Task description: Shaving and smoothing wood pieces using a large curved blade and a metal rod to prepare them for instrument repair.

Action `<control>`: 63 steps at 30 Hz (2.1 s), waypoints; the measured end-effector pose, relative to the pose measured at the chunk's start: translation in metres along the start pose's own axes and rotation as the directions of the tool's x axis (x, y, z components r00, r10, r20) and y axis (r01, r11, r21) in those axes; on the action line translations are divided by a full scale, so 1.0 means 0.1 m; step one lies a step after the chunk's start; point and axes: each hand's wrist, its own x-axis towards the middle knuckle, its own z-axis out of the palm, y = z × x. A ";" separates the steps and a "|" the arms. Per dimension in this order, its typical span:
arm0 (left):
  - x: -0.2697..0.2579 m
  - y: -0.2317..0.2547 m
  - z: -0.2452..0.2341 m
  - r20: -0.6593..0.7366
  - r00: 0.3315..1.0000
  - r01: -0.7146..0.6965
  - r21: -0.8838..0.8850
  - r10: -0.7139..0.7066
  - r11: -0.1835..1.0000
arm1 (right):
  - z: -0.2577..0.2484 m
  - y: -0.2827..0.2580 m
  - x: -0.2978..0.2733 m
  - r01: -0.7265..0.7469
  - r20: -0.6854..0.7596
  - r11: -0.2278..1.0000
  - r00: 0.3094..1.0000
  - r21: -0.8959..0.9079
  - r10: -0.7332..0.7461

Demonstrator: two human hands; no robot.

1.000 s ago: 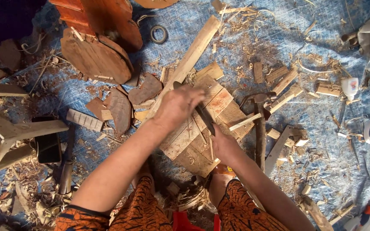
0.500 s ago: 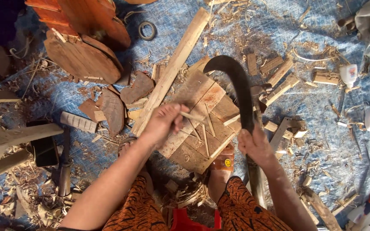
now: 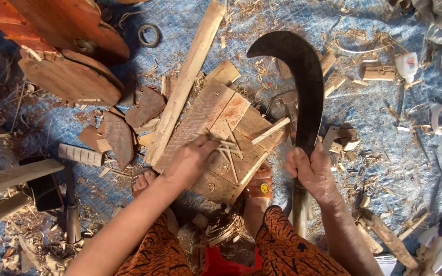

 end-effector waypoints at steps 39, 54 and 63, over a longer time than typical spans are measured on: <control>0.05 -0.44 -0.12 -0.613 0.751 0.063 -0.303 -0.245 0.951 | 1.23 -0.39 0.07 0.081 0.196 0.732 0.978 -0.676 0.073; 0.03 -0.40 -0.15 -0.642 0.746 0.070 -0.187 -0.176 0.980 | 1.26 -0.28 0.08 0.063 0.294 0.765 0.941 -0.641 0.169; 0.06 -0.34 -0.17 -0.630 0.756 0.117 -0.140 -0.179 0.983 | 1.24 -0.36 0.09 -0.069 0.247 0.669 0.897 -0.740 0.366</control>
